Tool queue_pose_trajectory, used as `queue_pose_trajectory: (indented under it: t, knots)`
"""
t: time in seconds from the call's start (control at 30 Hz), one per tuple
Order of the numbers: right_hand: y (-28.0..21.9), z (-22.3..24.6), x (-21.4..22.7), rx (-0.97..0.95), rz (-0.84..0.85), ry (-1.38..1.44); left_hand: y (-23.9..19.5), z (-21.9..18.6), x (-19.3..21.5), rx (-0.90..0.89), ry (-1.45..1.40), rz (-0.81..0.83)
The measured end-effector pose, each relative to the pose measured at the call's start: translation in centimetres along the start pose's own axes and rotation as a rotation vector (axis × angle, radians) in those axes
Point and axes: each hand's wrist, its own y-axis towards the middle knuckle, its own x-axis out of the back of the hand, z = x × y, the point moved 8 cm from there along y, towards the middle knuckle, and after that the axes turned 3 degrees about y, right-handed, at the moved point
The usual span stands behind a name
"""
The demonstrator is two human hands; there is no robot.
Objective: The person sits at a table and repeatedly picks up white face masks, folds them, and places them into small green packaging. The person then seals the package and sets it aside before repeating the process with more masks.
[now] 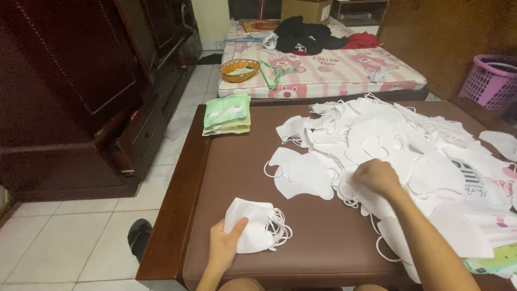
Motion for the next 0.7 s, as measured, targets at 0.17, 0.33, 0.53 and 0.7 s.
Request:
queue_pose_trajectory:
  t: [0.17,0.33,0.53,0.7]
  knots:
    - [-1.8,0.8,0.8,0.071,0.120,-0.219,0.3,0.4,-0.2,-0.044,-0.033,0.023]
    - [-1.0,1.1,-0.5,0.065,0.009,-0.309,-0.2,-0.4,-0.1,-0.022,0.011,0.027]
    - [1.0,-0.4,1.1,0.081,0.042,0.111,0.3,0.3,0.0,-0.024,0.003,0.026]
    - [-1.9,0.1,6.2,0.153,-0.015,0.697,-0.1,-0.2,-0.1,0.008,0.015,0.040]
